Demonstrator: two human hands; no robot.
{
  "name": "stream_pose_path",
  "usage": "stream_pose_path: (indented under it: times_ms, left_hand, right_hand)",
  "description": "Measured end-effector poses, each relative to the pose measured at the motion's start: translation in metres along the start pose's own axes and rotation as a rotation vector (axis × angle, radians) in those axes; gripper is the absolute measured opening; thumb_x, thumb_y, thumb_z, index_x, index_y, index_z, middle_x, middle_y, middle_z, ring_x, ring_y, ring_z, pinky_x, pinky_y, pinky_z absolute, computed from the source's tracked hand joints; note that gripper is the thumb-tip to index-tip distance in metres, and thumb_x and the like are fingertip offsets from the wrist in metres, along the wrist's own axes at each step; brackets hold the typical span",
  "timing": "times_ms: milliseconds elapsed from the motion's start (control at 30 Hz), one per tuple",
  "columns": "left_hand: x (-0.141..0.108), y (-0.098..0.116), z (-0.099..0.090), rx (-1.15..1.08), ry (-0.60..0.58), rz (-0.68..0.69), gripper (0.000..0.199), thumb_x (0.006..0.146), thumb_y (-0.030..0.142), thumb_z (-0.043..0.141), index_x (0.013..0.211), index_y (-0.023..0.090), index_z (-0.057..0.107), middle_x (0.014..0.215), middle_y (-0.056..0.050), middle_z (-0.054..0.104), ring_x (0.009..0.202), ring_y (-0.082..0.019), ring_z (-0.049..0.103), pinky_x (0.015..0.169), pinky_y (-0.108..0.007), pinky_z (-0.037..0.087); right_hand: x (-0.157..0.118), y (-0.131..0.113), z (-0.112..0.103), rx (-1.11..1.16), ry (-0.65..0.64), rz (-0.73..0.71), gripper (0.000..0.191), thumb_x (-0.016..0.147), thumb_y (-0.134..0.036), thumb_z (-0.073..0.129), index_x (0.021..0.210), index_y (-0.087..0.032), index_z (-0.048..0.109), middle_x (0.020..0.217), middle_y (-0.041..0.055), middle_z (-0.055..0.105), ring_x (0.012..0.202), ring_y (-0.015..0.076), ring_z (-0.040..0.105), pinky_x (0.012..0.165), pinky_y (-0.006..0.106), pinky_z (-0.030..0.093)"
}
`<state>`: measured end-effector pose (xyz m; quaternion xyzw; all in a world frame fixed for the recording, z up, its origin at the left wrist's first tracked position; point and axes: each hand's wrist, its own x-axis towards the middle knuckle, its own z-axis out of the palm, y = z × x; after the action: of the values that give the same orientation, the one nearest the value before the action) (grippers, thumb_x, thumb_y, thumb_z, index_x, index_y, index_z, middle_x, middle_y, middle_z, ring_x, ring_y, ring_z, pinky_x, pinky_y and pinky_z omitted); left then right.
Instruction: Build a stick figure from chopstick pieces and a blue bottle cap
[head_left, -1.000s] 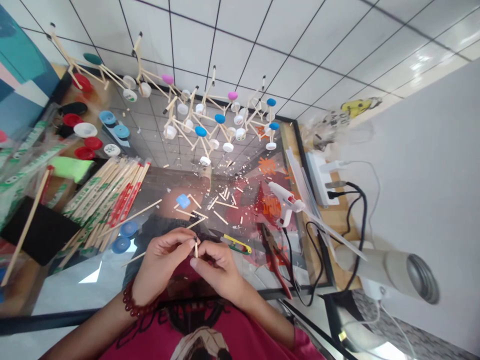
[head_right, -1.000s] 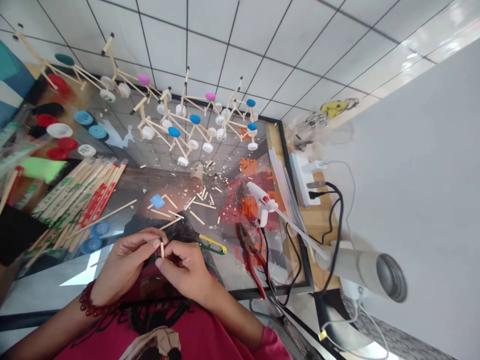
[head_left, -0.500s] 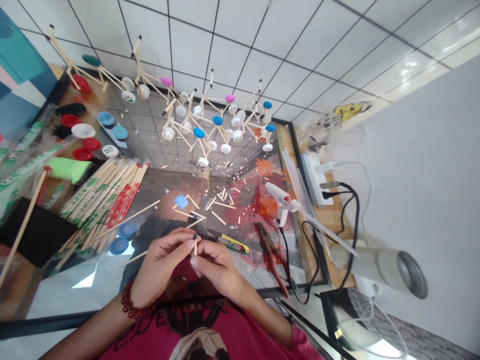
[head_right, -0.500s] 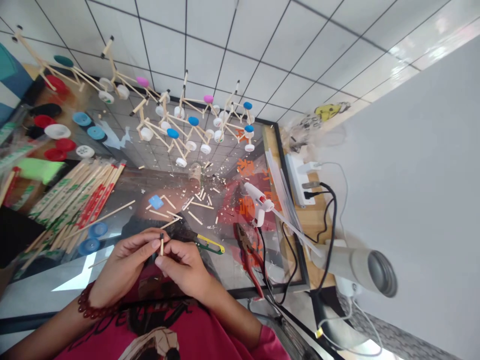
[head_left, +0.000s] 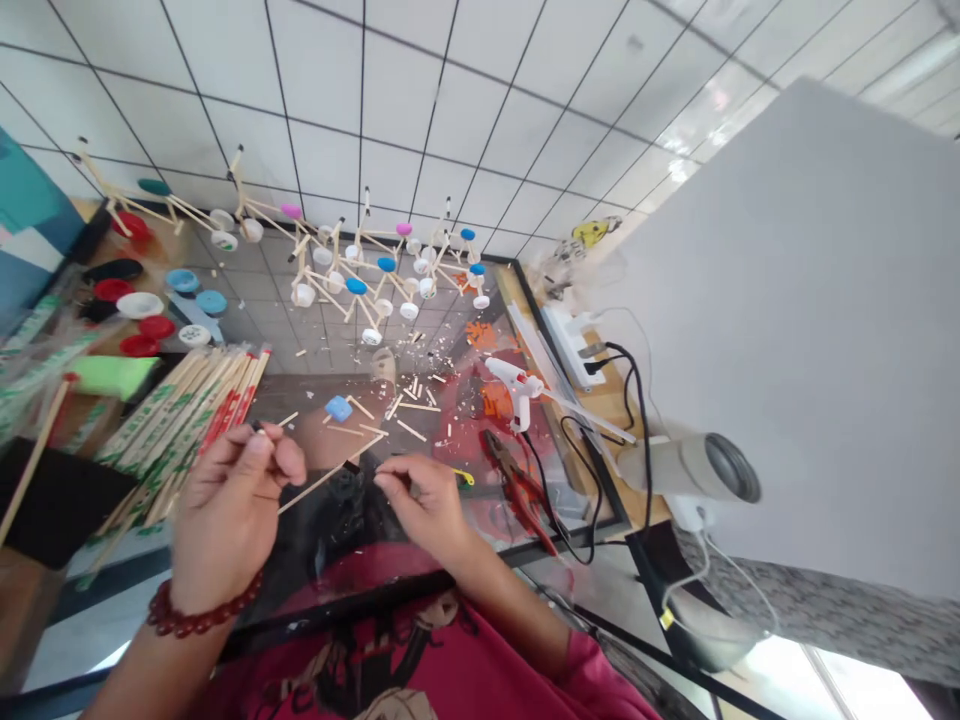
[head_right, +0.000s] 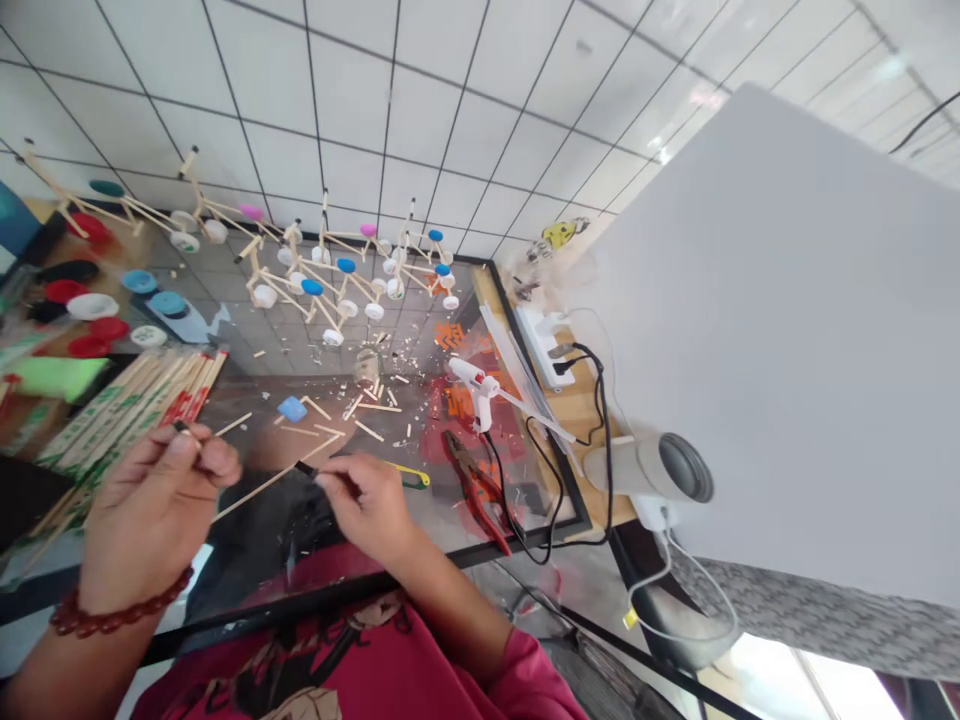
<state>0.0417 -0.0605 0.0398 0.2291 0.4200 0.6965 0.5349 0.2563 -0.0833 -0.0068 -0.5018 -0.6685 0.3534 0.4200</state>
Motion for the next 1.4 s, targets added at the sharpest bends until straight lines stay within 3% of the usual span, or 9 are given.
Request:
stream_pose_path:
  times_ms: [67,167,267,400,567,767,933,1067,1400]
  left_hand:
    - [0.017,0.011,-0.009,-0.002,-0.009,0.075,0.023,0.079,0.023,0.097,0.089,0.021,0.076,0.090,-0.001,0.080,0.064,-0.012,0.063,0.052,-0.025,0.051]
    - [0.038,0.020,-0.013,0.054,-0.016,0.127,0.024,0.079,0.024,0.097,0.087,0.020,0.075,0.086,-0.002,0.078,0.061,-0.011,0.060,0.047,-0.021,0.043]
    - [0.046,0.015,-0.006,0.156,-0.060,0.045,0.033,0.072,0.039,0.102,0.084,0.020,0.078,0.067,0.001,0.069,0.054,-0.010,0.055,0.044,-0.019,0.036]
    - [0.037,0.003,0.005,0.180,-0.159,-0.082,0.046,0.061,0.046,0.107,0.085,0.015,0.084,0.066,-0.001,0.068,0.052,-0.008,0.052,0.043,-0.018,0.036]
    - [0.020,-0.007,-0.001,0.139,-0.198,-0.313,0.050,0.055,0.043,0.109,0.088,0.013,0.086,0.069,-0.002,0.071,0.055,-0.009,0.057,0.046,-0.018,0.042]
    - [0.016,-0.015,-0.008,0.162,-0.247,-0.400,0.044,0.059,0.041,0.109,0.085,0.015,0.085,0.077,-0.007,0.081,0.069,-0.018,0.074,0.059,-0.024,0.058]
    - [0.019,-0.018,-0.007,0.037,-0.199,-0.441,0.032,0.060,0.030,0.109,0.076,0.018,0.085,0.092,-0.008,0.086,0.084,-0.020,0.078,0.077,-0.027,0.066]
    - [0.019,-0.022,-0.007,0.001,-0.214,-0.421,0.035,0.055,0.034,0.111,0.078,0.020,0.089,0.086,-0.006,0.085,0.081,-0.017,0.076,0.077,-0.024,0.065]
    - [0.018,-0.024,-0.006,0.102,-0.277,-0.246,0.039,0.056,0.043,0.111,0.081,0.021,0.091,0.070,-0.002,0.076,0.070,-0.014,0.067,0.066,-0.023,0.059]
  right_hand:
    - [0.004,0.000,-0.008,-0.129,0.009,-0.038,0.022,0.110,-0.030,0.064,0.099,-0.024,0.083,0.087,0.0053,0.080,0.079,0.0192,0.073,0.077,0.030,0.058]
    - [0.017,-0.006,-0.012,-0.331,-0.153,-0.140,0.020,0.107,-0.021,0.066,0.105,-0.025,0.085,0.097,0.0059,0.084,0.092,0.0217,0.076,0.090,0.034,0.060]
    - [0.029,-0.016,-0.002,-0.558,-0.297,-0.167,0.016,0.103,-0.017,0.073,0.106,-0.025,0.086,0.105,0.0063,0.086,0.100,0.0237,0.076,0.098,0.036,0.058]
    - [0.039,-0.018,0.016,-0.755,-0.307,-0.126,0.008,0.101,-0.023,0.078,0.098,-0.024,0.085,0.103,0.0077,0.085,0.102,0.0255,0.076,0.095,0.037,0.057]
    - [0.052,0.002,0.023,-0.422,-0.047,-0.161,0.013,0.101,-0.021,0.073,0.100,-0.023,0.085,0.089,0.0058,0.084,0.085,0.0227,0.076,0.082,0.034,0.058]
    - [0.050,0.014,0.021,-0.100,0.144,-0.189,0.023,0.109,-0.036,0.065,0.103,-0.025,0.084,0.096,0.0073,0.086,0.089,0.0225,0.078,0.083,0.033,0.062]
    - [0.040,0.008,0.028,-0.104,0.088,-0.294,0.026,0.111,-0.043,0.065,0.101,-0.026,0.082,0.092,0.0074,0.083,0.088,0.0236,0.077,0.084,0.038,0.062]
    - [0.042,0.004,0.039,-0.068,0.035,-0.359,0.025,0.108,-0.046,0.071,0.108,-0.024,0.082,0.093,0.0081,0.084,0.086,0.0239,0.076,0.086,0.039,0.061]
    - [0.044,0.005,0.049,0.395,-0.149,0.078,0.040,0.095,-0.061,0.077,0.082,-0.024,0.079,0.073,0.0013,0.075,0.067,0.0176,0.066,0.071,0.031,0.054]
